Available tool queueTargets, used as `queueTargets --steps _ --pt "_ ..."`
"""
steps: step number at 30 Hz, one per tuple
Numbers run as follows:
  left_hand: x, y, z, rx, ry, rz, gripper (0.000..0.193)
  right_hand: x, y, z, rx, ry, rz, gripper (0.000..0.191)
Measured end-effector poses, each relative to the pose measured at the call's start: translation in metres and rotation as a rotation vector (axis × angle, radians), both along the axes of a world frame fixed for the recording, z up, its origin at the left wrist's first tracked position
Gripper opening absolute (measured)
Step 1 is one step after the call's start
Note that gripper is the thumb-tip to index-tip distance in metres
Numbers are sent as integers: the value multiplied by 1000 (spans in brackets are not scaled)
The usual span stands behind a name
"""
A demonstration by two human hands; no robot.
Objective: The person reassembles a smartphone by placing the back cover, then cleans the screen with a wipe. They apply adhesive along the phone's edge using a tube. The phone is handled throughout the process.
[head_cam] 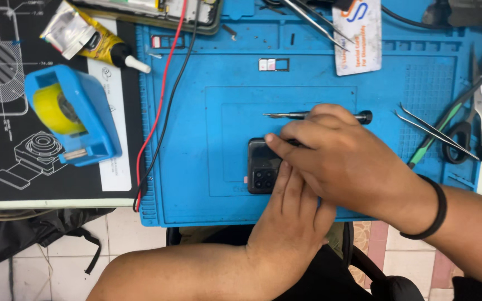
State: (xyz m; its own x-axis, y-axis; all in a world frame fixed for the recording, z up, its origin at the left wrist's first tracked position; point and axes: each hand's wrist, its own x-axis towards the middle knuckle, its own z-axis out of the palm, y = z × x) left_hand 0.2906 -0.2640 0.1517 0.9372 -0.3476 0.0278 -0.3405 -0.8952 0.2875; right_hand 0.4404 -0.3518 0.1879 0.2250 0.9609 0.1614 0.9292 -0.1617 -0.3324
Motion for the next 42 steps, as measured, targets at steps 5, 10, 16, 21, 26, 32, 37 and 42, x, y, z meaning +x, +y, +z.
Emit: queueTargets --steps 5,10,16,21,26,32,37,42 --pt "-6 -2 -10 148 -53 -36 80 -9 23 -1 -4 71 50 49" --pt "-8 -3 -17 76 54 -48 66 -25 26 9 -46 -19 53 45" --pt "-6 4 -14 21 -48 -13 76 -21 23 5 -20 95 -119 38" --pt "-5 11 -8 -2 -3 -46 77 -9 27 1 -8 136 -173 25" --pt "-4 12 -9 -66 -6 -27 73 -4 34 4 -71 138 -108 24" --pt "-5 14 -10 -117 -77 27 72 3 33 13 -121 139 -112 21" --pt "-6 10 -11 -47 -56 -25 73 -3 29 10 -125 94 -96 35" --pt "-10 -7 -23 -77 -42 33 66 -18 26 10 -166 -69 -26 40"
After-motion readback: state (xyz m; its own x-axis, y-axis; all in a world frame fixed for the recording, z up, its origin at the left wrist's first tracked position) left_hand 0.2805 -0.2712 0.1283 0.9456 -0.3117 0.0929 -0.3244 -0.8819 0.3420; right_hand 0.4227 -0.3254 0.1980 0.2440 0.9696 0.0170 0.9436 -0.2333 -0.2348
